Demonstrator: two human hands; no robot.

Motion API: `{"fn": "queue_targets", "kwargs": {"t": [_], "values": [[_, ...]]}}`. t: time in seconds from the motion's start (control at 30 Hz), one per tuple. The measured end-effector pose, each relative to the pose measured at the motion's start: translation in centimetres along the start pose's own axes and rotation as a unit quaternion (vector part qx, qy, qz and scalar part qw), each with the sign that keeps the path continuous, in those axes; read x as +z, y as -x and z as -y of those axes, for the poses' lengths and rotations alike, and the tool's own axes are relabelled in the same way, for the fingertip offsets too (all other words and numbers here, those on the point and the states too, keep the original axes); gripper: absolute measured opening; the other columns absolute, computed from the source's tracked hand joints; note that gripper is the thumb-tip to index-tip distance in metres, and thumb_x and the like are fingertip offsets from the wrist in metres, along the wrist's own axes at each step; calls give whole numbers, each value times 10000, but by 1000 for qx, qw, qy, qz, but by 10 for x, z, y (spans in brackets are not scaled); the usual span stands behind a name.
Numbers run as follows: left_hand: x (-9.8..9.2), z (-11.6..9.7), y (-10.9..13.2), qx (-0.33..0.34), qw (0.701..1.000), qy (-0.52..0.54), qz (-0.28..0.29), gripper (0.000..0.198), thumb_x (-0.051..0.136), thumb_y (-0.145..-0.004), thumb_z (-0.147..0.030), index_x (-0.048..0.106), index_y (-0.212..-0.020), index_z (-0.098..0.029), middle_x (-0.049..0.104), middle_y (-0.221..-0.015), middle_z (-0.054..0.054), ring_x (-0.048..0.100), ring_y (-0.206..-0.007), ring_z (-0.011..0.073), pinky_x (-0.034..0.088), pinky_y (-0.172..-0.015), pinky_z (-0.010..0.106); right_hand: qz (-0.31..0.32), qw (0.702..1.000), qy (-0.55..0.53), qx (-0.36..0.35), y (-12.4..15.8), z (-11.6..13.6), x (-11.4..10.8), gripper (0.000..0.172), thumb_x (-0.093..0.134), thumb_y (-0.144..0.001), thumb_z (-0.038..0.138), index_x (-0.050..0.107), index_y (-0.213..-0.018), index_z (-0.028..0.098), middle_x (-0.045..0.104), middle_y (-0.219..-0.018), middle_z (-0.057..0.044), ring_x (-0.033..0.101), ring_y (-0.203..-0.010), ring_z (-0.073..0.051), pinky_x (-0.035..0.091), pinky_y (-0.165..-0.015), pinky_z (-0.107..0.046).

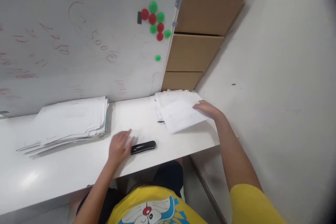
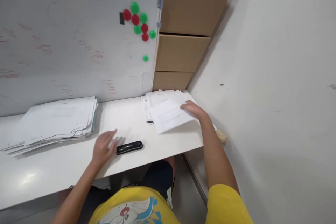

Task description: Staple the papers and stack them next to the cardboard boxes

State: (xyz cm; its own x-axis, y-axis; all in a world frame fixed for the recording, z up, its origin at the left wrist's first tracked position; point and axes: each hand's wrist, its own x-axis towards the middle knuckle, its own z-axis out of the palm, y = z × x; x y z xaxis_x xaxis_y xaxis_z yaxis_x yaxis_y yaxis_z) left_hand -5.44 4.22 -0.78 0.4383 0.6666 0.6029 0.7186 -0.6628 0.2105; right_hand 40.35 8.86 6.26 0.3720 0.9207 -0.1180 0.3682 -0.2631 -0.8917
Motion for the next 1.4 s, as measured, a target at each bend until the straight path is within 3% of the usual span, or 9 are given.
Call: {"fn": "queue_targets", "kwargs": {"t": [0.17, 0.3, 0.47, 0.67, 0.9, 1.03, 1.17, 1.27, 1.4], "values": [[-57, 106, 1, -209, 959, -190, 0, 566, 435, -886, -430, 426, -1354, -113, 530, -1311, 204, 443, -1256, 362, 362, -1001, 518, -85, 963, 247, -70, -40, -14, 26, 109, 565, -780, 168, 648, -833, 119, 677, -961, -178, 604, -1015, -300, 419, -884, -383], [-86, 138, 14, -236, 942, -225, 79, 551, 381, -885, -487, 462, -1293, -124, 481, -1376, 187, 406, -1294, 351, 338, -1031, 488, -141, 946, 273, -107, -42, -14, 52, 369, 525, -810, 154, 545, -1155, 24, 488, -1248, -340, 423, -1229, -408, 312, -972, -524], [-89, 124, 20, -213, 942, -236, 103, 530, 410, -882, -444, 478, -1264, -84, 515, -1342, 203, 425, -1281, 358, 357, -1022, 475, -205, 925, 253, -197, -16, 13, 106, 572, 459, -856, 221, 308, -1392, 85, 283, -1425, -290, 266, -1317, -419, 230, -1020, -613], [-97, 116, 22, -275, 934, -196, 112, 447, 356, -853, -174, 542, -1257, -134, 600, -1279, 122, 533, -1199, 300, 460, -927, 417, -94, 927, 103, -348, 76, 29, 195, 495, 445, -867, 320, 377, -1344, 208, 418, -1294, -157, 376, -1243, -308, 311, -1025, -532], [-91, 58, 25, -216, 957, -193, 6, 516, 327, -804, -28, 594, -1235, -126, 664, -1176, 132, 597, -1137, 298, 493, -903, 436, 180, 952, -205, -140, 170, 54, 241, 332, 557, -841, 406, 568, -1142, 267, 610, -1142, -80, 571, -1021, -248, 450, -896, -400], [-56, -21, 24, -62, 983, -167, -42, 609, 329, -800, 34, 475, -1361, -154, 614, -1271, 112, 496, -1269, 293, 449, -960, 444, 314, 875, -369, 16, 196, 68, 256, 413, 609, -809, 462, 584, -1168, 261, 646, -1190, -65, 594, -1092, -260, 468, -911, -411], [-39, -80, 34, 22, 997, -62, 29, 699, 357, -808, 1, 288, -1473, -201, 485, -1417, 96, 318, -1392, 291, 361, -1063, 499, 174, 889, -418, 73, 198, 57, 251, 447, 719, -700, 396, 627, -1114, 254, 714, -1071, -40, 605, -1099, -261, 453, -961, -407], [-41, -80, 39, 15, 996, 69, 61, 717, 422, -867, -169, 120, -1514, -231, 285, -1535, 117, 170, -1442, 314, 293, -1098, 576, 144, 924, -352, 34, 182, 41, 229, 407, 722, -700, 417, 669, -1045, 210, 736, -1002, -57, 608, -1093, -288, 437, -981, -430], [-33, -24, 15, -202, 952, 180, -143, 874, 460, -895, -498, -121, -1497, -248, -77, -1589, 119, -13, -1461, 302, 223, -1134, 557, 157, 953, -251, -68, 147, 29, 201, 359, 692, -740, 457, 710, -979, 190, 748, -941, -71, 623, -1050, -301, 429, -976, -447]]}}
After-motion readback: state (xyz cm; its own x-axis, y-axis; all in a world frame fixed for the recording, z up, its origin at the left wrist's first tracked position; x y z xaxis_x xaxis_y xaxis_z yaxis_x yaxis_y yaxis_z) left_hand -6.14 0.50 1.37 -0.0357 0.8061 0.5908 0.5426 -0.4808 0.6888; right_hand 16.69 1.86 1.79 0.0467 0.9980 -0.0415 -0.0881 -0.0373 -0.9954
